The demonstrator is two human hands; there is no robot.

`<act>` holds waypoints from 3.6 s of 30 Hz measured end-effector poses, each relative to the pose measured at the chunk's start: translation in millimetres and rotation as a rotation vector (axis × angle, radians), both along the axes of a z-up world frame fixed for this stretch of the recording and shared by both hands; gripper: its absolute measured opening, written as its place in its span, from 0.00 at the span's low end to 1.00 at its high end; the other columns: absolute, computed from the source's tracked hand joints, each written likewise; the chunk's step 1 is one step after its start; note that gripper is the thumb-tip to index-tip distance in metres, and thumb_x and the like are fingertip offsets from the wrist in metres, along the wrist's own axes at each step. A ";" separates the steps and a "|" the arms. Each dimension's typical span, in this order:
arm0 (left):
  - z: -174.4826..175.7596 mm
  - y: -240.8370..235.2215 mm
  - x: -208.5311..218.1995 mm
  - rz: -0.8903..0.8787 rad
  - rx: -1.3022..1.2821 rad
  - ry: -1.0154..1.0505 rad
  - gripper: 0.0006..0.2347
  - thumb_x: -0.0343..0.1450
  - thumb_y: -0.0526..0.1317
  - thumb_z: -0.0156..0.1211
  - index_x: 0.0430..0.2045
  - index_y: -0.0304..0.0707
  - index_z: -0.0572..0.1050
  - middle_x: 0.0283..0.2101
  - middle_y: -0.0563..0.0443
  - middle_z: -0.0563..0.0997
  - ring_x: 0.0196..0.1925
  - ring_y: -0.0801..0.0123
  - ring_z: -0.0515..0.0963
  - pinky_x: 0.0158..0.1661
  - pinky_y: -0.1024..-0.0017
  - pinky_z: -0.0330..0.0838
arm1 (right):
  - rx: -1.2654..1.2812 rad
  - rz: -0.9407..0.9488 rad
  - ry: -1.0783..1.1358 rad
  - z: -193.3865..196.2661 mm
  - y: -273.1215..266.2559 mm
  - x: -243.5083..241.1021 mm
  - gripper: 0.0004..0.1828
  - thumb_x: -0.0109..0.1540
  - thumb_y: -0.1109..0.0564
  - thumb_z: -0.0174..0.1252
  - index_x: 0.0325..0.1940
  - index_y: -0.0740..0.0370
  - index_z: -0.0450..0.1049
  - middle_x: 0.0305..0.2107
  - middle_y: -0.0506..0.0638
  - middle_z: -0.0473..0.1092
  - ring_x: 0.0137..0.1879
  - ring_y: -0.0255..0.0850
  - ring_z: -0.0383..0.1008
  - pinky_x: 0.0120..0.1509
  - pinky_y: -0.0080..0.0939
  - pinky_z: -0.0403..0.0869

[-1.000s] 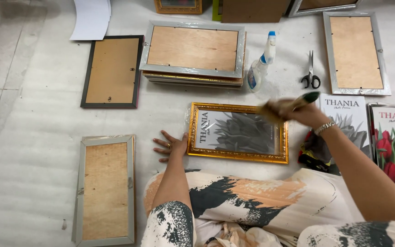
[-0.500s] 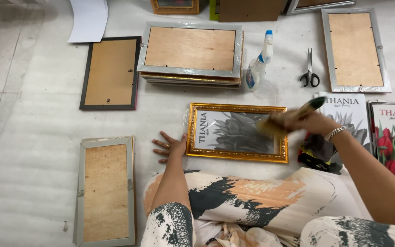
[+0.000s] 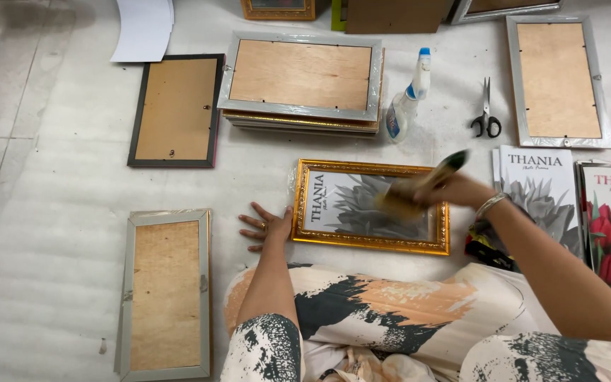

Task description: Cleaning the glass of a picture frame using a brush and a cloth.

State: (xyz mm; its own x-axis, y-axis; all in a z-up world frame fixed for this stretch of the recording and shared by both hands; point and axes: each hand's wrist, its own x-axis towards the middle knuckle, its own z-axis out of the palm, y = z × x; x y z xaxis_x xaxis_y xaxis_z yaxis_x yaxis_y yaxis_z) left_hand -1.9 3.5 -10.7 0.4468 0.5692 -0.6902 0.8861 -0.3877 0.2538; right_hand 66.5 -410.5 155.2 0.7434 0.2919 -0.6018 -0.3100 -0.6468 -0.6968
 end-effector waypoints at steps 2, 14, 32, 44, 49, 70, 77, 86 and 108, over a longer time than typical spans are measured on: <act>7.2 0.4 0.1 -0.002 -0.009 0.005 0.45 0.71 0.70 0.43 0.70 0.66 0.16 0.72 0.47 0.07 0.72 0.34 0.10 0.61 0.23 0.12 | 0.030 0.187 0.063 -25.5 13.3 -4.9 0.25 0.55 0.49 0.70 0.51 0.66 0.82 0.47 0.65 0.79 0.58 0.58 0.77 0.71 0.54 0.69; 6.2 -1.1 -1.2 0.001 -0.026 0.000 0.46 0.71 0.70 0.44 0.70 0.64 0.16 0.72 0.46 0.07 0.72 0.34 0.11 0.61 0.23 0.12 | -0.041 -0.058 -0.375 -19.0 69.5 15.4 0.26 0.56 0.46 0.70 0.52 0.64 0.79 0.45 0.64 0.77 0.56 0.57 0.77 0.64 0.56 0.73; 12.8 -3.1 -1.3 0.010 -0.047 -0.021 0.45 0.72 0.69 0.43 0.70 0.64 0.15 0.71 0.45 0.06 0.71 0.34 0.09 0.61 0.24 0.11 | -0.158 0.394 -0.245 -60.3 177.6 1.3 0.33 0.51 0.24 0.63 0.41 0.52 0.84 0.39 0.51 0.81 0.53 0.50 0.80 0.59 0.50 0.77; 7.5 -5.9 -1.1 0.010 -0.009 0.003 0.44 0.72 0.68 0.44 0.70 0.66 0.16 0.72 0.46 0.07 0.73 0.35 0.11 0.61 0.24 0.13 | -0.098 0.248 -0.326 -58.8 212.3 5.6 0.30 0.50 0.32 0.67 0.38 0.60 0.83 0.36 0.60 0.79 0.48 0.58 0.79 0.52 0.54 0.78; 5.6 -5.0 0.0 0.008 -0.030 -0.001 0.44 0.73 0.67 0.43 0.70 0.66 0.15 0.71 0.47 0.06 0.71 0.35 0.09 0.60 0.23 0.11 | -0.035 0.262 -0.152 -81.5 205.4 34.9 0.39 0.49 0.26 0.66 0.50 0.57 0.81 0.46 0.59 0.79 0.57 0.57 0.77 0.66 0.53 0.73; 13.8 -2.9 -1.7 -0.019 -0.020 0.002 0.44 0.72 0.69 0.43 0.71 0.65 0.17 0.73 0.46 0.08 0.72 0.34 0.10 0.61 0.23 0.12 | -0.224 -0.685 -0.510 -146.5 -28.1 -15.6 0.27 0.57 0.38 0.64 0.60 0.41 0.76 0.41 0.55 0.77 0.55 0.50 0.75 0.66 0.50 0.72; 11.2 -3.4 -2.0 -0.009 -0.029 -0.018 0.44 0.73 0.68 0.43 0.70 0.64 0.16 0.72 0.46 0.07 0.72 0.34 0.10 0.60 0.23 0.11 | -0.308 -0.632 -0.708 -23.5 99.6 -37.5 0.28 0.60 0.44 0.64 0.55 0.68 0.76 0.42 0.69 0.76 0.54 0.65 0.75 0.62 0.63 0.72; 13.3 -1.2 -2.1 -0.004 -0.056 -0.039 0.44 0.72 0.68 0.44 0.71 0.63 0.17 0.72 0.45 0.07 0.72 0.33 0.10 0.60 0.23 0.11 | 0.088 -0.552 -0.301 -29.0 237.6 -47.9 0.25 0.57 0.42 0.64 0.58 0.43 0.76 0.42 0.57 0.77 0.45 0.49 0.80 0.49 0.43 0.81; 2.0 0.6 -1.4 0.005 -0.045 -0.047 0.46 0.71 0.70 0.45 0.70 0.65 0.16 0.71 0.45 0.06 0.71 0.33 0.09 0.59 0.21 0.10 | 0.083 -0.562 -0.147 -62.0 244.4 -110.7 0.33 0.50 0.39 0.70 0.57 0.47 0.77 0.46 0.55 0.78 0.55 0.49 0.78 0.63 0.47 0.76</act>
State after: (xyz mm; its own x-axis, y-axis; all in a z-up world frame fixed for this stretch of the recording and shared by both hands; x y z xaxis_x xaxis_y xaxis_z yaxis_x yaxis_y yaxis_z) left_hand -3.3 4.1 -8.6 0.4768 0.5405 -0.6932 0.8745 -0.3711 0.3122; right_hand -44.2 -166.0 93.2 0.8716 -0.1293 -0.4728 -0.4861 -0.3522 -0.7998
